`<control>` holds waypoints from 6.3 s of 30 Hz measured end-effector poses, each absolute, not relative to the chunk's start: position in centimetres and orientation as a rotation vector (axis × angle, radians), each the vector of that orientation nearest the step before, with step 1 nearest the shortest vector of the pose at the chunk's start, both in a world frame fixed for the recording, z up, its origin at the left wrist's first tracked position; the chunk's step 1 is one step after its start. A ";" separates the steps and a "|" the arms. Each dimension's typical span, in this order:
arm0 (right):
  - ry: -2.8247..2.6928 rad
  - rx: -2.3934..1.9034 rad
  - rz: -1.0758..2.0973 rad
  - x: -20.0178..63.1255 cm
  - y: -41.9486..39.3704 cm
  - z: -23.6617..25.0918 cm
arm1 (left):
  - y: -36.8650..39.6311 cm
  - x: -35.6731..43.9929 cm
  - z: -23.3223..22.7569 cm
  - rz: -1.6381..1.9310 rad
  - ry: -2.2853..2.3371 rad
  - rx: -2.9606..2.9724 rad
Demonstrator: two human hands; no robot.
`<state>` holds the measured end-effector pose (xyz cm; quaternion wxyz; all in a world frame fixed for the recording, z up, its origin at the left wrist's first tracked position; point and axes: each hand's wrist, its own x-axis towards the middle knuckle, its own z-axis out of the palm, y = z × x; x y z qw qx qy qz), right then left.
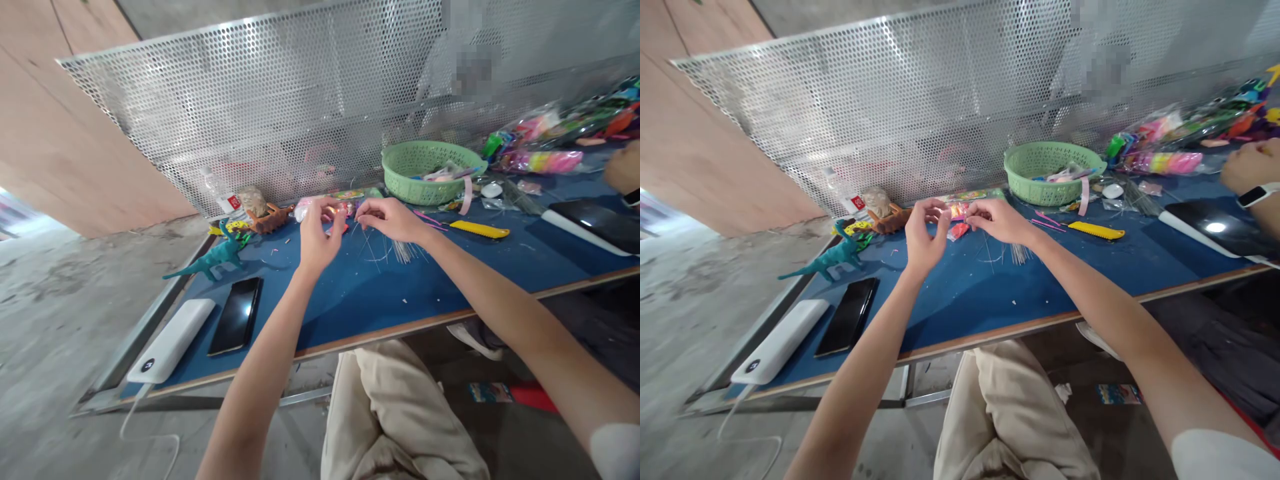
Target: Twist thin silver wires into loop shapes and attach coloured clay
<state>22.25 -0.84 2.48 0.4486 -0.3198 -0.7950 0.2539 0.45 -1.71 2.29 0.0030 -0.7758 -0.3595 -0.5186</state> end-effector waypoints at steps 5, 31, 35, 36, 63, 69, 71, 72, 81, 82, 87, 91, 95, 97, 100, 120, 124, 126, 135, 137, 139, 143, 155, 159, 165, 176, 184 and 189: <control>-1.987 -0.932 0.065 22.6 -1.8 3.7 | -2.6 0.4 3.0 -1.101 -0.808 -2.403; -2.311 -0.973 -0.555 23.1 0.6 0.8 | 2.3 1.1 -4.1 -1.246 -1.389 -2.879; -2.147 -0.845 -0.462 23.4 0.0 1.3 | 3.7 0.6 -5.1 -1.754 -1.732 -2.793; -2.152 -0.829 -0.429 23.3 -0.1 1.3 | 3.9 0.6 -5.2 -1.881 -1.782 -2.791; -2.066 -0.927 -0.428 22.0 1.3 -0.7 | 1.6 2.8 -4.6 -2.576 -1.473 -3.041; -2.152 -0.883 -0.404 22.5 1.8 -0.8 | 1.6 2.8 -4.3 -2.442 -1.364 -3.013; -2.169 -0.879 -0.422 22.7 1.9 -0.8 | 1.7 2.8 -4.2 -2.423 -1.317 -2.986; -2.172 -0.882 -0.431 22.8 1.9 -0.8 | 1.7 2.8 -4.2 -2.411 -1.306 -2.985; -2.181 -0.889 -0.453 23.0 1.9 -0.7 | 1.6 2.7 -4.4 -2.445 -1.230 -2.936; -2.181 -0.894 -0.448 22.9 1.9 -0.7 | 1.6 2.7 -4.3 -2.457 -1.223 -2.923; -2.189 -0.903 -0.390 22.8 2.0 -0.7 | 1.6 2.7 -4.2 -2.448 -1.238 -2.916; -2.205 -0.889 -0.321 22.7 2.0 -0.7 | 1.6 2.6 -4.0 -2.447 -1.246 -2.950; -2.251 -0.907 -0.216 22.7 1.9 -0.8 | 1.3 2.6 -3.7 -2.382 -1.348 -2.957; -2.237 -0.941 -0.183 22.7 1.8 -0.8 | 1.3 2.6 -3.5 -2.364 -1.367 -2.964; -2.192 -1.013 -0.121 22.6 1.4 -0.6 | 1.4 2.5 -3.4 -2.368 -1.332 -2.997; -2.229 -1.120 0.118 24.2 1.4 0.6 | 1.8 0.4 -2.0 -1.976 -1.439 -3.290; -2.295 -1.114 0.160 24.7 1.6 0.6 | 2.2 -0.5 -1.7 -1.705 -1.452 -3.371; -2.300 -1.127 0.156 24.8 1.6 0.6 | 2.3 -0.8 -1.8 -1.591 -1.436 -3.548; -2.291 -0.987 0.402 26.1 2.1 0.7 | 3.2 -1.7 -2.5 -1.743 -1.538 -3.627; -2.305 -0.985 0.432 26.1 2.1 0.7 | 3.4 -1.9 -2.6 -1.674 -1.505 -3.666; -2.326 -0.999 0.427 25.9 2.1 0.6 | 3.6 -2.1 -2.6 -1.550 -1.473 -3.664; -2.322 -1.018 0.417 25.5 2.0 0.5 | 3.7 -2.3 -2.8 -1.517 -1.436 -3.617; -2.224 -1.004 0.424 24.9 1.9 0.0 | 2.5 -0.7 -2.9 -1.880 -1.538 -3.494; -2.263 -0.970 0.360 24.4 1.5 0.0 | 2.7 -0.1 -3.2 -1.833 -1.574 -3.325; -2.350 -0.933 0.240 23.6 1.0 0.1 | 2.0 1.1 -3.5 -2.152 -1.617 -3.243; -2.225 -0.936 -0.039 23.5 1.6 -0.5 | 1.5 1.1 -3.0 -2.339 -1.748 -3.230; -2.234 -0.953 -0.206 23.5 2.1 -0.5 | 1.4 0.8 -2.7 -2.124 -1.633 -3.351; -2.141 -1.045 -0.486 23.4 1.5 0.0 | 1.3 1.1 -2.4 -2.516 -1.587 -3.154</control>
